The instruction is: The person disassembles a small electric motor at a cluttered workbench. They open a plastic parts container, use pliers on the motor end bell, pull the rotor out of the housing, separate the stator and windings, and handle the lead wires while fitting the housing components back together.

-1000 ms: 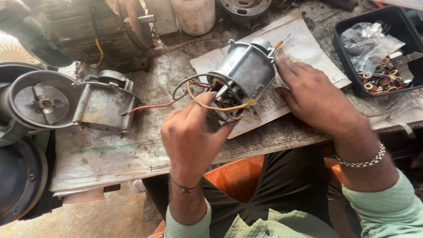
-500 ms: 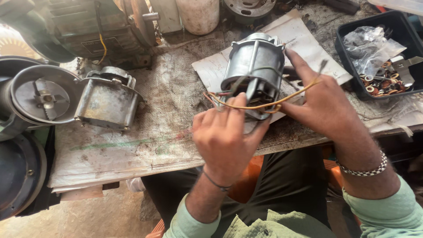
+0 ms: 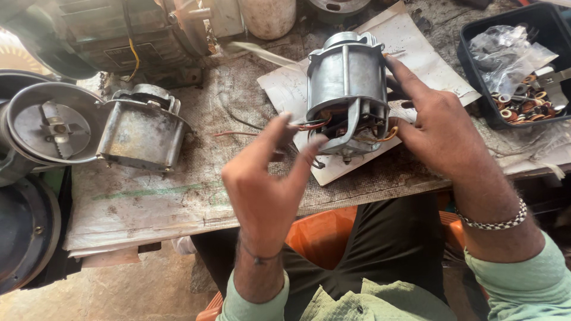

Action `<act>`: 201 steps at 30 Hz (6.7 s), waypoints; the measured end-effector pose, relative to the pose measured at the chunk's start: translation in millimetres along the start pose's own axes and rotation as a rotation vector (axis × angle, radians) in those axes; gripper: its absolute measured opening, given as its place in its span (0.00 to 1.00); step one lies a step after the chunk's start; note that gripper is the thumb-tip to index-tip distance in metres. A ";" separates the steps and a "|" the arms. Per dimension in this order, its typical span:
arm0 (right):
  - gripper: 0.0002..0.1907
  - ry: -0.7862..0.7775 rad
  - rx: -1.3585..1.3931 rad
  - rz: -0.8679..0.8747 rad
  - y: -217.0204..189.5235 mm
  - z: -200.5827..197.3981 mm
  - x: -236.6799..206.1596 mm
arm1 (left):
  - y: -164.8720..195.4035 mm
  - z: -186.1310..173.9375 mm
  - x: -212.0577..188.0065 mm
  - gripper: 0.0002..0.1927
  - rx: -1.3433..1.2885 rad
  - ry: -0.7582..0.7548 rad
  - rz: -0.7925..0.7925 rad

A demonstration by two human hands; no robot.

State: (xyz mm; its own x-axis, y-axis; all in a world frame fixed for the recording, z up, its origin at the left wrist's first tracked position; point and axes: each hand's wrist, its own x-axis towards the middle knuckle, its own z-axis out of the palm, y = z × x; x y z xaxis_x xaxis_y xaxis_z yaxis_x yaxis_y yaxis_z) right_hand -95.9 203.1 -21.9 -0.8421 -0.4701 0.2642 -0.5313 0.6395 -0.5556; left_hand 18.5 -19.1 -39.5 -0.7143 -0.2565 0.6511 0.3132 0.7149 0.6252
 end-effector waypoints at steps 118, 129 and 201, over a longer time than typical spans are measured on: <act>0.41 0.320 0.645 -0.105 -58.8 -23.5 -74.2 | -9.1 43.9 -15.6 0.55 -1.014 -0.018 -0.094; 0.40 0.297 0.756 -0.113 -51.5 -21.2 -71.7 | -12.3 43.3 -17.2 0.53 -0.910 0.003 -0.071; 0.17 -0.155 0.036 0.299 -28.2 -5.7 -36.2 | -5.3 28.9 1.6 0.56 -0.236 -0.162 0.082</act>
State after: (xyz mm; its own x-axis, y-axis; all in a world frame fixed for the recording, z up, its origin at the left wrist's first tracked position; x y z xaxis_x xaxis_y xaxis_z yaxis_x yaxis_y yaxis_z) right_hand -50.9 205.5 -11.3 -0.9346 -0.3539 -0.0366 -0.2569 0.7424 -0.6187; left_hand -2.3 -4.5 -54.2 -0.7651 -0.0832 0.6386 0.4977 0.5529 0.6683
